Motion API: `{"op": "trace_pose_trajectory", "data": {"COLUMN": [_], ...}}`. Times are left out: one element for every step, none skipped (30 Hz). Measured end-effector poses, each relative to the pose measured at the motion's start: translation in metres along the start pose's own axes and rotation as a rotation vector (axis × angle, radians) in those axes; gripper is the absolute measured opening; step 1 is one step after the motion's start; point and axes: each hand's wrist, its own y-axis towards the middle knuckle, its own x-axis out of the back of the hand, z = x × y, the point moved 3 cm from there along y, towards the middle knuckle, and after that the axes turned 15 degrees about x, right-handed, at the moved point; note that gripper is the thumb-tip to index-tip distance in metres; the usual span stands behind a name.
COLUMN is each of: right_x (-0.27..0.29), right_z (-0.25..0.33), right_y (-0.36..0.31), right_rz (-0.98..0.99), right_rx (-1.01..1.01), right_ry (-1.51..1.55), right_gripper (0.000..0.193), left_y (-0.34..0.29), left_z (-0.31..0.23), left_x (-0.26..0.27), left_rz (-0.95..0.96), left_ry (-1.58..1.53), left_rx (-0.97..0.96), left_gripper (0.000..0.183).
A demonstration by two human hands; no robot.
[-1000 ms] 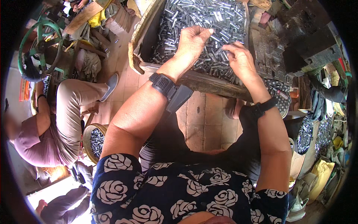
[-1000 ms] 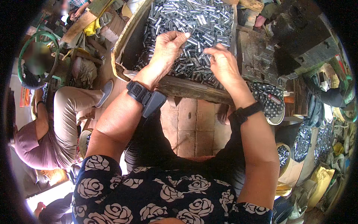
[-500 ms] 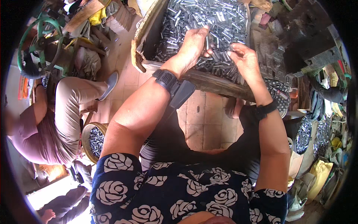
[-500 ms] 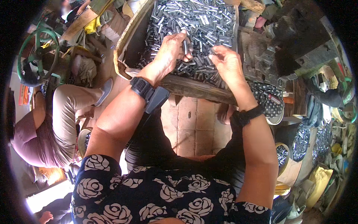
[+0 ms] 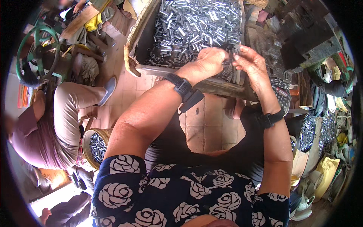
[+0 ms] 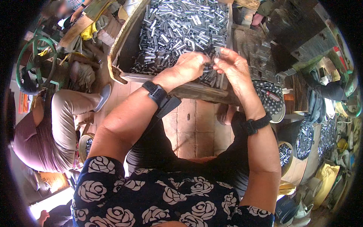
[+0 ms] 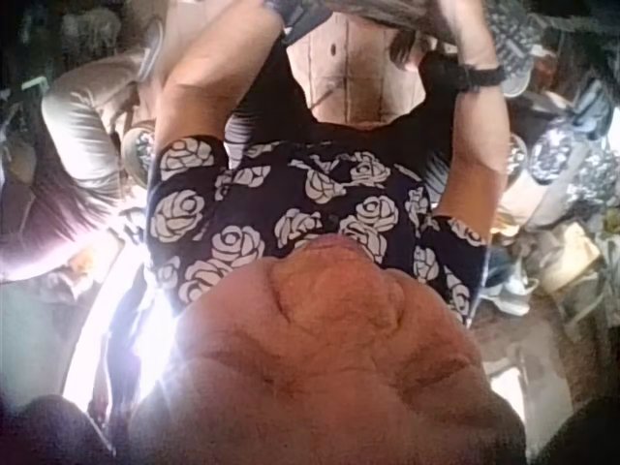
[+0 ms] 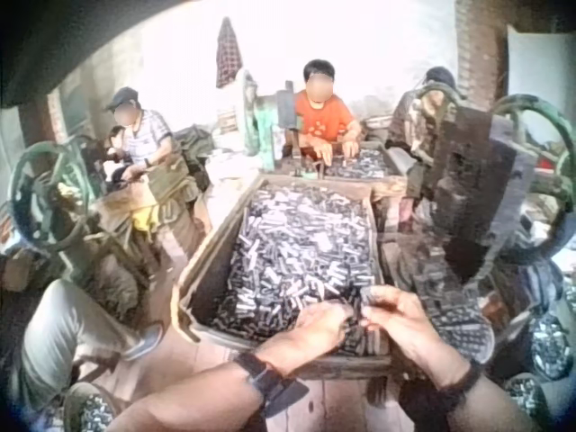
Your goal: Manually assemble small metal components into a pressing machine and sort the finished items.
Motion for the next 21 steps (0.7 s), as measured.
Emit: {"op": "trace_pose_trajectory", "data": {"right_x": [-0.001, -0.001, -0.001, -0.001, -0.001, -0.001, -0.001, 0.000, 0.003, 0.004, 0.004, 0.005, 0.005, 0.004, 0.005, 0.006, 0.006, 0.006, 0.007, 0.007, 0.007], "right_z": [0.001, 0.001, 0.001, 0.001, 0.001, 0.000, -0.001, -0.002, -0.005, -0.007, -0.008, -0.008, -0.008, -0.008, -0.009, -0.009, -0.009, -0.008, -0.008, -0.006, -0.003], "right_y": [0.001, 0.000, 0.000, 0.000, -0.001, -0.001, -0.002, -0.002, -0.002, -0.003, -0.003, -0.004, -0.004, -0.004, -0.005, -0.005, -0.005, -0.006, -0.007, -0.008, -0.008], "right_rz": [0.029, 0.029, 0.036, 0.041, 0.041, 0.046, 0.051, 0.050, 0.057, 0.064, 0.066, 0.054, 0.042, 0.043, 0.027, 0.011, 0.012, 0.001, -0.012, -0.011, -0.018], "right_rx": [0.043, 0.043, 0.047, 0.049, 0.048, 0.042, 0.035, 0.035, 0.031, 0.027, 0.028, 0.047, 0.066, 0.067, 0.053, 0.039, 0.040, 0.044, 0.047, 0.048, 0.043], "right_ry": [-0.076, -0.075, -0.106, -0.139, -0.139, -0.144, -0.151, -0.153, -0.172, -0.191, -0.193, -0.184, -0.175, -0.176, -0.163, -0.148, -0.148, -0.144, -0.139, -0.138, -0.107], "right_gripper": [0.033, 0.033, 0.032, 0.031, 0.031, 0.029, 0.026, 0.026, 0.025, 0.024, 0.024, 0.022, 0.021, 0.021, 0.020, 0.019, 0.019, 0.019, 0.018, 0.018, 0.019], "left_y": [0.000, 0.001, 0.003, 0.004, 0.005, 0.006, 0.007, 0.007, 0.006, 0.006, 0.005, 0.005, 0.005, 0.005, 0.005, 0.005, 0.006, 0.006, 0.006, 0.005, 0.004], "left_z": [0.000, 0.000, 0.000, 0.001, 0.000, 0.001, 0.000, -0.001, -0.001, -0.002, -0.002, -0.002, -0.003, -0.003, -0.003, -0.003, -0.003, -0.001, 0.000, 0.004, 0.009], "left_x": [-0.003, -0.006, -0.008, -0.010, -0.012, -0.015, -0.015, -0.015, -0.014, -0.013, -0.013, -0.012, -0.012, -0.012, -0.012, -0.011, -0.008, -0.006, -0.005, 0.000, 0.004], "left_rz": [0.026, 0.053, 0.075, 0.076, 0.084, 0.091, 0.091, 0.079, 0.067, 0.066, 0.066, 0.067, 0.065, 0.082, 0.098, 0.096, 0.070, 0.043, 0.042, 0.027, 0.012], "left_ry": [0.118, 0.235, 0.264, 0.263, 0.289, 0.315, 0.314, 0.309, 0.305, 0.303, 0.311, 0.319, 0.318, 0.326, 0.334, 0.334, 0.269, 0.204, 0.204, -0.033, -0.271], "left_rx": [-0.043, -0.086, -0.094, -0.094, -0.122, -0.150, -0.152, -0.180, -0.209, -0.209, -0.210, -0.212, -0.212, -0.193, -0.175, -0.174, -0.112, -0.049, -0.049, -0.005, 0.040], "left_gripper": [0.030, 0.032, 0.033, 0.033, 0.030, 0.028, 0.028, 0.025, 0.022, 0.022, 0.021, 0.021, 0.021, 0.021, 0.022, 0.022, 0.022, 0.021, 0.021, 0.020, 0.018]}}
